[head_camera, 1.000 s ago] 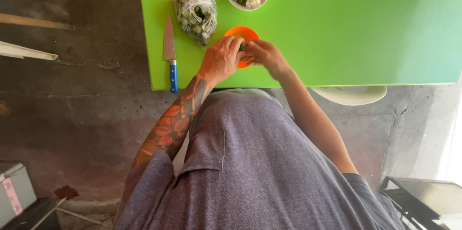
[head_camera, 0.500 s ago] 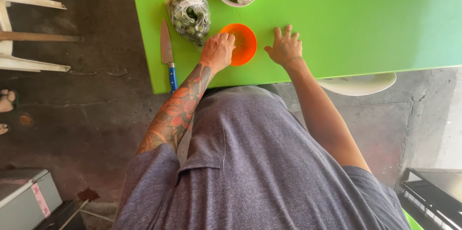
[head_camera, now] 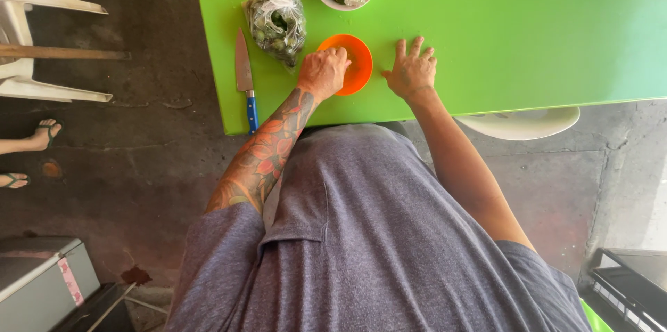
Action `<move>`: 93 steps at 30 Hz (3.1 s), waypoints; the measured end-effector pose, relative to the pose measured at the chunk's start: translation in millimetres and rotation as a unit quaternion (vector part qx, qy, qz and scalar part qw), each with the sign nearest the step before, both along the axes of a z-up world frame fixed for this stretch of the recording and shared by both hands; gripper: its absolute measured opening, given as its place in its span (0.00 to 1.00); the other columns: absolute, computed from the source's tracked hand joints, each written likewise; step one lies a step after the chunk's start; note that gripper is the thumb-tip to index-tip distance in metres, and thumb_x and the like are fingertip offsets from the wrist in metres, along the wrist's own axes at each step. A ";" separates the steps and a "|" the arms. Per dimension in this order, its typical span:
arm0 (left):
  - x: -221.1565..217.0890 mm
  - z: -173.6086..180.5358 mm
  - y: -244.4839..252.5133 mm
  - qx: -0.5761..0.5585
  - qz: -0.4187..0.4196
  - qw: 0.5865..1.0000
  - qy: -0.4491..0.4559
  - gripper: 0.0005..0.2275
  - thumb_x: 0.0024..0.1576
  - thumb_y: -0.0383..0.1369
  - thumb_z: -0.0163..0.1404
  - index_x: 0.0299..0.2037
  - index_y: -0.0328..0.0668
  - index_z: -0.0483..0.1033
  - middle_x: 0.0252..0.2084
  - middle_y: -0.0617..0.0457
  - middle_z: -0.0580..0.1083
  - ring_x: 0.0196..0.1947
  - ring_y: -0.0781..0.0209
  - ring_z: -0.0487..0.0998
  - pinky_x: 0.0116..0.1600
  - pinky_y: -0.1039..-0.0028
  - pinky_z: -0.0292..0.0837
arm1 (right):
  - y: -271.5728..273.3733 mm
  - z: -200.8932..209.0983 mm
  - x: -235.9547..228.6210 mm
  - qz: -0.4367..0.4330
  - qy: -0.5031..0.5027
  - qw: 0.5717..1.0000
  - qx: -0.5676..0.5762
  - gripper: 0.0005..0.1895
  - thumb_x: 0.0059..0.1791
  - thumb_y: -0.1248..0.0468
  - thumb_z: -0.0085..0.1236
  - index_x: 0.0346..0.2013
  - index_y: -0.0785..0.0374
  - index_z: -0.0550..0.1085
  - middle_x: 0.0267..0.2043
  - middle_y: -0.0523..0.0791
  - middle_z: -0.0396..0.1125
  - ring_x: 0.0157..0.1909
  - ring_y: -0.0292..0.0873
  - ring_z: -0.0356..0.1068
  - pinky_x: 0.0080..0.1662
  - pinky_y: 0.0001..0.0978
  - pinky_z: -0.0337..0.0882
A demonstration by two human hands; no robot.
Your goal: Cutting small citrus fruits and squeezing the juice into a bowl
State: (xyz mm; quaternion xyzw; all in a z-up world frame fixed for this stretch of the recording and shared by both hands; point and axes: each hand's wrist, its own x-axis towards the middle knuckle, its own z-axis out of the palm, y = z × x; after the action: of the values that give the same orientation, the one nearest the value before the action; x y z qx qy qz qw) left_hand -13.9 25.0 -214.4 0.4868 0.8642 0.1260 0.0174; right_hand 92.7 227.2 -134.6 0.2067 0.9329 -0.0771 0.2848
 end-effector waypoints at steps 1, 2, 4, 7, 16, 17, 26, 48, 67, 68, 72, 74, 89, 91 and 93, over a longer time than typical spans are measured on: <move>-0.5 0.5 0.9 -0.001 0.000 1.000 0.000 0.11 0.62 0.41 0.47 0.33 0.45 0.68 0.24 0.49 0.70 0.25 0.45 0.80 0.31 0.58 0.77 | -0.4 -1.2 0.4 0.000 0.000 1.000 -0.001 0.44 0.54 0.42 0.54 0.76 0.65 0.54 0.75 0.67 0.46 0.71 0.72 0.54 0.68 0.63 0.58; -1.1 0.8 1.8 0.002 0.001 1.000 0.000 0.11 0.63 0.41 0.46 0.32 0.45 0.68 0.24 0.49 0.70 0.24 0.45 0.80 0.31 0.58 0.77 | -0.7 -2.7 0.6 -0.001 -0.001 1.000 0.004 0.44 0.54 0.41 0.54 0.76 0.64 0.53 0.75 0.66 0.46 0.72 0.72 0.54 0.69 0.62 0.58; -2.5 3.0 2.9 0.004 0.001 1.000 0.000 0.12 0.63 0.42 0.45 0.32 0.45 0.68 0.23 0.49 0.70 0.24 0.45 0.80 0.30 0.58 0.77 | 0.2 -6.8 1.2 -0.003 -0.002 1.000 0.008 0.44 0.54 0.41 0.54 0.76 0.63 0.53 0.75 0.66 0.46 0.72 0.72 0.54 0.69 0.62 0.58; -3.9 6.8 3.7 0.006 0.004 1.000 0.006 0.12 0.63 0.42 0.46 0.30 0.46 0.69 0.22 0.50 0.71 0.23 0.46 0.80 0.29 0.59 0.77 | 3.7 -13.2 2.8 0.006 0.000 1.000 0.002 0.45 0.54 0.40 0.52 0.76 0.62 0.52 0.75 0.66 0.45 0.71 0.72 0.54 0.69 0.63 0.59; -4.1 -8.5 -2.0 -0.025 0.043 0.997 -0.052 0.08 0.62 0.39 0.44 0.35 0.46 0.68 0.27 0.48 0.72 0.28 0.41 0.82 0.33 0.54 0.78 | 2.8 -4.0 2.6 -0.001 -0.003 1.000 -0.004 0.45 0.54 0.40 0.51 0.77 0.62 0.52 0.76 0.66 0.45 0.72 0.72 0.53 0.69 0.63 0.58; -3.4 -4.9 -2.3 -0.033 0.041 0.997 -0.054 0.07 0.62 0.38 0.44 0.36 0.45 0.67 0.28 0.47 0.71 0.30 0.41 0.82 0.34 0.54 0.79 | 2.8 -4.0 2.8 0.003 -0.002 1.000 -0.002 0.45 0.55 0.40 0.51 0.77 0.62 0.52 0.76 0.66 0.45 0.72 0.72 0.53 0.69 0.63 0.58; -10.1 29.0 -12.8 -0.037 0.008 0.987 -0.159 0.04 0.62 0.29 0.43 0.43 0.40 0.63 0.37 0.41 0.68 0.40 0.33 0.78 0.43 0.49 0.78 | 2.9 -4.4 3.4 0.012 -0.007 1.000 0.004 0.45 0.55 0.39 0.49 0.77 0.63 0.52 0.76 0.66 0.44 0.72 0.71 0.54 0.69 0.62 0.58; 0.8 36.8 -11.0 0.000 -0.010 0.999 -0.047 0.10 0.58 0.37 0.50 0.24 0.49 0.68 0.19 0.51 0.74 0.22 0.50 0.82 0.29 0.63 0.78 | 3.7 -17.0 3.6 0.012 -0.013 1.000 0.014 0.46 0.54 0.38 0.47 0.77 0.61 0.50 0.76 0.65 0.44 0.72 0.70 0.53 0.69 0.61 0.57; -138.3 75.4 35.0 -0.004 0.145 0.987 -0.064 0.12 0.69 0.36 0.40 0.56 0.40 0.72 0.36 0.53 0.76 0.25 0.67 0.71 0.22 0.78 0.69 | 8.9 -28.4 2.5 -0.028 -0.001 0.998 -0.051 0.46 0.52 0.42 0.52 0.76 0.59 0.47 0.77 0.66 0.35 0.73 0.77 0.43 0.69 0.64 0.52; -140.9 92.6 24.8 0.009 0.176 0.982 -0.068 0.09 0.64 0.31 0.45 0.52 0.43 0.75 0.40 0.51 0.76 0.32 0.63 0.74 0.31 0.73 0.73 | 9.3 -33.4 4.3 -0.024 0.015 0.999 -0.039 0.46 0.52 0.41 0.54 0.75 0.60 0.49 0.77 0.66 0.37 0.72 0.78 0.44 0.68 0.64 0.53; -124.1 96.2 -39.7 0.008 0.203 0.979 -0.036 0.04 0.59 0.27 0.53 0.40 0.49 0.80 0.38 0.52 0.71 0.33 0.60 0.69 0.27 0.76 0.68 | 11.7 -39.0 6.7 -0.011 0.047 0.999 -0.022 0.47 0.50 0.39 0.57 0.74 0.60 0.52 0.76 0.66 0.41 0.70 0.78 0.48 0.64 0.65 0.58; -109.4 79.0 -56.5 -0.023 0.197 0.980 -0.026 0.04 0.59 0.29 0.54 0.40 0.48 0.82 0.39 0.51 0.69 0.36 0.58 0.68 0.33 0.70 0.68 | 16.7 -27.7 -0.2 -0.022 0.037 0.999 -0.031 0.39 0.51 0.42 0.55 0.70 0.60 0.58 0.76 0.62 0.45 0.69 0.72 0.53 0.64 0.67 0.57; -99.6 59.1 -74.7 -0.193 0.223 0.955 0.038 0.11 0.62 0.35 0.48 0.31 0.44 0.83 0.37 0.48 0.74 0.35 0.52 0.75 0.39 0.58 0.70 | -101.7 -36.0 -167.5 0.364 0.257 0.890 -0.098 0.19 0.50 0.67 0.48 0.54 0.47 0.74 0.39 0.52 0.67 0.38 0.55 0.68 0.39 0.49 0.68; -99.9 54.2 -76.1 -0.203 0.221 0.953 0.048 0.10 0.58 0.31 0.49 0.29 0.45 0.84 0.36 0.49 0.74 0.36 0.51 0.75 0.38 0.58 0.69 | -105.8 -33.5 -173.0 0.380 0.247 0.889 -0.060 0.14 0.48 0.65 0.50 0.44 0.47 0.78 0.41 0.52 0.67 0.42 0.59 0.69 0.42 0.54 0.69; -101.4 45.2 -76.7 -0.221 0.205 0.948 0.098 0.08 0.56 0.34 0.51 0.32 0.51 0.85 0.39 0.52 0.74 0.37 0.50 0.74 0.39 0.58 0.67 | -107.6 -11.6 -175.5 0.411 0.190 0.892 0.000 0.13 0.52 0.63 0.51 0.49 0.47 0.77 0.48 0.53 0.69 0.48 0.57 0.70 0.49 0.55 0.69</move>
State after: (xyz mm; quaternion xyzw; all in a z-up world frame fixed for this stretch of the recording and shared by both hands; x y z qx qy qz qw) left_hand -115.3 -51.7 -169.2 0.2932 0.9490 -0.1155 0.0136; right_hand -82.8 119.7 -146.2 -0.2133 0.9709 0.0089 0.1081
